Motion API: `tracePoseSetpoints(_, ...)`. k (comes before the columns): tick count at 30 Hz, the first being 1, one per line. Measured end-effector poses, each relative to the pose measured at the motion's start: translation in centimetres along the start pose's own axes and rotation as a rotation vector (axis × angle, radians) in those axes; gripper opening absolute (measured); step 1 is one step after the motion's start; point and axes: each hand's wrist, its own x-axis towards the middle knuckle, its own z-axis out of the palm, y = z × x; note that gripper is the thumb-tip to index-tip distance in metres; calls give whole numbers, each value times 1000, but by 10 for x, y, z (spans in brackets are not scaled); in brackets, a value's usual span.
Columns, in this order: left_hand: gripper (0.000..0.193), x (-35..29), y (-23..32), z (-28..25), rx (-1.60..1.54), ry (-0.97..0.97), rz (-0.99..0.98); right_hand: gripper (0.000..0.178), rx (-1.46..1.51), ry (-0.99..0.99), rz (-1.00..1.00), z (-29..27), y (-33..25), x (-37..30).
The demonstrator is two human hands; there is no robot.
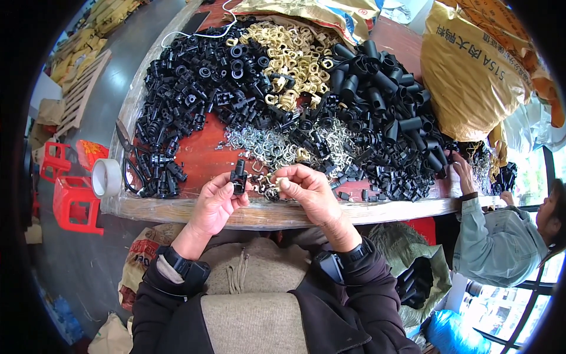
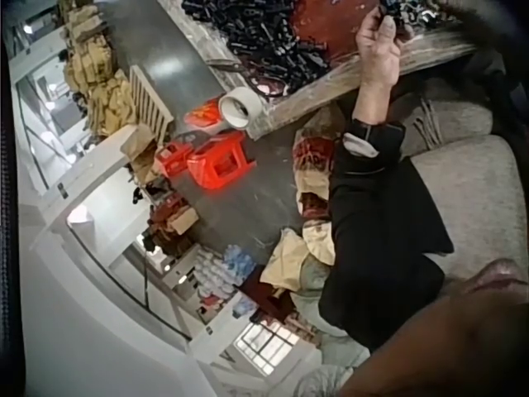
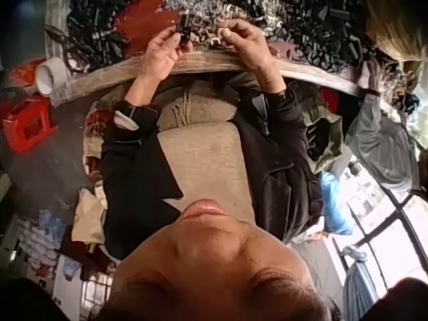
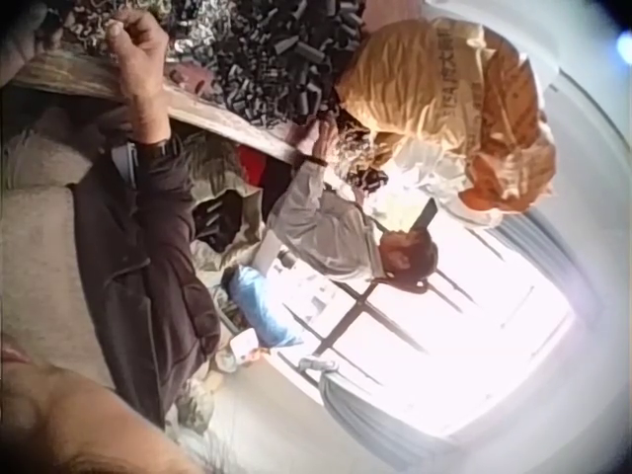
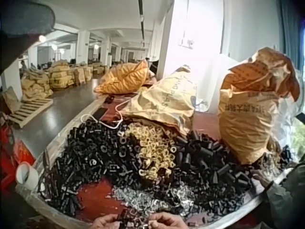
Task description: The person picks up a black plastic housing and a small black component, fits them together, and then inserts a cream-colored plastic clip into the assembly. They repeat this process multiple times, joining the components by hand and placing the finished pieces on the table.
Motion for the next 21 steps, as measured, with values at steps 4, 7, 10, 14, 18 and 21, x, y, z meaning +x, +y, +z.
tracePoseSetpoints(4,26,-1,-1,1,14,6,3,18,-50,-26,7,1,-1,-2)
tracePoseSetpoints(7,27,-3,-2,2,31,7,12,17,-215,-50,-76,5,-4,-5)
tracePoseSetpoints(10,27,-6,-3,7,39,25,-33,17,-358,-90,-199,12,-8,-7)
tracePoseSetpoints(14,27,-11,-8,12,31,67,-116,19,-526,-144,-387,24,-12,-11)
tracePoseSetpoints(18,29,-15,-11,18,13,105,-151,20,-681,-140,-462,31,-18,-16)
tracePoseSetpoints(21,29,-16,-13,21,24,112,-158,19,-809,-159,-510,32,-21,-18)
